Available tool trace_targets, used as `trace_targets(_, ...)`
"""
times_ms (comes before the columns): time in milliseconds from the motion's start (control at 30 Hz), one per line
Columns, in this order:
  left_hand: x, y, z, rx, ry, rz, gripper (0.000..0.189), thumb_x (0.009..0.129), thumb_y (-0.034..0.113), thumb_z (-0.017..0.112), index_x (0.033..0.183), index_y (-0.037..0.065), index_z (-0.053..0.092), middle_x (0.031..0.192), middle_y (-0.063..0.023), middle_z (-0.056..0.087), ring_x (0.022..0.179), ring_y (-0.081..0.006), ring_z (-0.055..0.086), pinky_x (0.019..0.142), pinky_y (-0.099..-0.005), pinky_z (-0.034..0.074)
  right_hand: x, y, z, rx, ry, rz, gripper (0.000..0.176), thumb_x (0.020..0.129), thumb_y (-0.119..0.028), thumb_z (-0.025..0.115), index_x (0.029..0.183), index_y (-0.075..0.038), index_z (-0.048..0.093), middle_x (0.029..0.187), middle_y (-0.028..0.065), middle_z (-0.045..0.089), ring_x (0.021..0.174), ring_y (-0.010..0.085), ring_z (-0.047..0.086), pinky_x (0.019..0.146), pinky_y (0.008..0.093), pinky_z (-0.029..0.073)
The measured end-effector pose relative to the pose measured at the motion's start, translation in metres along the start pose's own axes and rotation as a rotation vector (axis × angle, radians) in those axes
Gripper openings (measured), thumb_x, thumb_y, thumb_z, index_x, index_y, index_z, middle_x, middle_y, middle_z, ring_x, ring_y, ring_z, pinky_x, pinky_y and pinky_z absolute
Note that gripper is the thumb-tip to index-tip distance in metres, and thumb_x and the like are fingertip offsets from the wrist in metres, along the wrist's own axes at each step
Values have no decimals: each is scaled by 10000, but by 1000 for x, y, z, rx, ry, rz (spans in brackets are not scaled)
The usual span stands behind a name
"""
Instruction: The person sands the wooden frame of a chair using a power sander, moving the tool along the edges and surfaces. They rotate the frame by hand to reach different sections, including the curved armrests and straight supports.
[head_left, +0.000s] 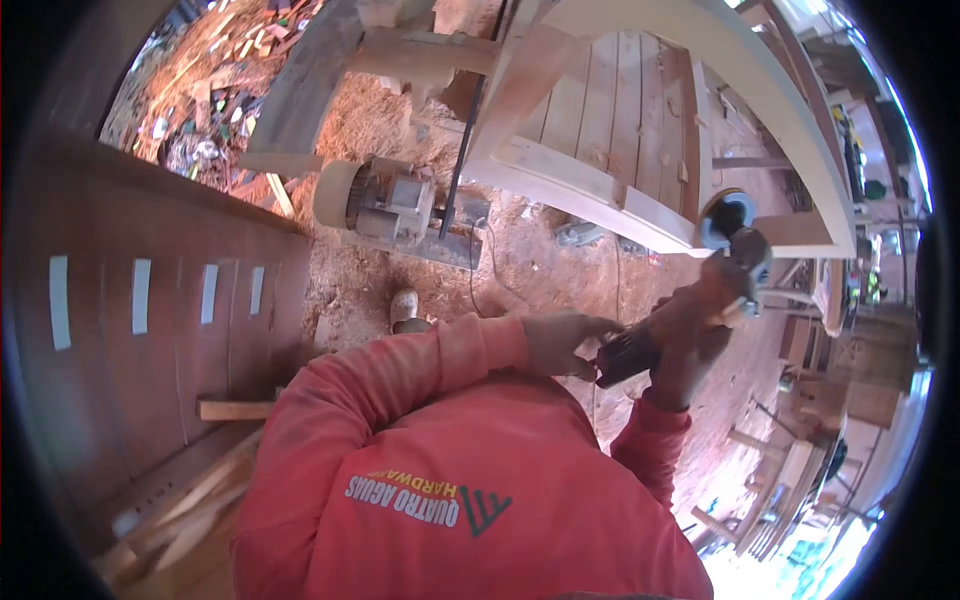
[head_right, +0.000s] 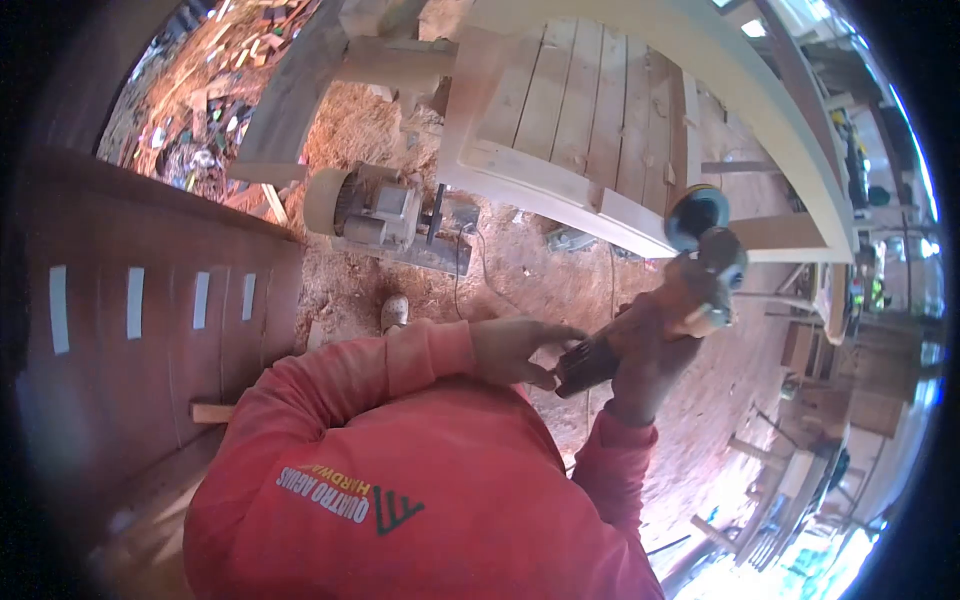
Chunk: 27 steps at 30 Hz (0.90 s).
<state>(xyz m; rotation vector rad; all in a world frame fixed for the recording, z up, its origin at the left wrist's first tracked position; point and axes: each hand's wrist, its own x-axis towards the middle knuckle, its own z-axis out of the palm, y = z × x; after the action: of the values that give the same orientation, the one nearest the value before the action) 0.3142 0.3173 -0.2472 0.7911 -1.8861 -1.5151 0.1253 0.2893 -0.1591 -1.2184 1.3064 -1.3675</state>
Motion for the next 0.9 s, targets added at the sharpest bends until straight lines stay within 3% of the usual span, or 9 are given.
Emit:
trace_targets(100, 11, -9, 3, -789, 293, 73, 782, 864, 180, 831, 1536, 74, 444, 1322, -88, 660, 1184, -221, 637, 1026, -349, 515, 0, 30, 8, -180, -43, -47, 641, 878, 18, 746, 1416, -4, 399, 1370, 135, 529, 1204, 196, 566, 927, 328, 532)
trace_targets(133, 11, -4, 2, -880, 304, 14, 787, 862, 189, 840, 1532, 66, 445, 1354, -85, 637, 1205, -227, 622, 1033, -355, 511, -1, 32, 12, -514, -113, -176, 651, 850, -67, 800, 1379, -8, 425, 1313, 146, 562, 1169, 192, 584, 912, 340, 534)
trace_targets(200, 3, 9, 1, -1062, 313, -109, 797, 859, 206, 858, 1524, 48, 446, 1419, -80, 591, 1246, -240, 593, 1048, -366, 504, -15, 40, 26, -525, -223, 97, 666, 819, -138, 834, 1338, 1, 439, 1244, 197, 601, 1144, 259, 627, 898, 376, 540)
trace_targets(267, -8, 5, 11, -1010, 528, -214, 649, 864, 209, 860, 1409, 20, 562, 1326, -79, 647, 1180, -194, 623, 1030, -356, 508, -33, 46, 49, -634, -329, 145, 665, 792, -179, 851, 1295, 8, 457, 1176, 234, 625, 1105, 331, 655, 873, 414, 544)
trace_targets(400, -53, -20, 3, -1092, 664, -305, 438, 888, 187, 825, 1275, 48, 675, 1206, -48, 703, 1094, -167, 669, 969, -363, 537, -56, 64, 93, -1000, -511, -322, 665, 733, -174, 863, 1249, 21, 492, 1099, 258, 635, 1030, 459, 640, 833, 497, 535)
trace_targets(567, -110, -72, -10, -1542, 534, -364, 407, 974, 197, 721, 1355, 85, 633, 1271, -39, 681, 1139, -176, 665, 962, -387, 551, -69, 67, 136, -1022, -697, 126, 562, 804, -201, 785, 1256, -11, 510, 1084, 240, 637, 1000, 469, 642, 825, 536, 533)
trace_targets(700, -129, -141, -11, -1555, 602, -427, 480, 991, 206, 702, 1443, 108, 574, 1302, -13, 663, 1187, -176, 647, 983, -398, 555, -78, 127, 173, -1124, -807, 40, 442, 885, -249, 682, 1206, 0, 507, 1060, 246, 638, 978, 466, 654, 829, 540, 541)
trace_targets(833, -130, -208, -22, -1521, 757, -194, 510, 996, 185, 683, 1479, 113, 538, 1347, -18, 634, 1222, -180, 627, 1037, -371, 523, -75, 202, 204, -1107, -772, -180, 463, 882, -237, 684, 1214, 24, 495, 1059, 262, 637, 933, 469, 664, 823, 543, 546)
trace_targets(900, -124, -236, -26, -1612, 794, -147, 464, 962, 144, 722, 1398, 63, 584, 1245, -48, 677, 1131, -179, 670, 965, -347, 555, -70, 221, 214, -1161, -759, -104, 505, 878, -239, 691, 1253, 28, 483, 1071, 261, 636, 941, 464, 667, 828, 542, 545)
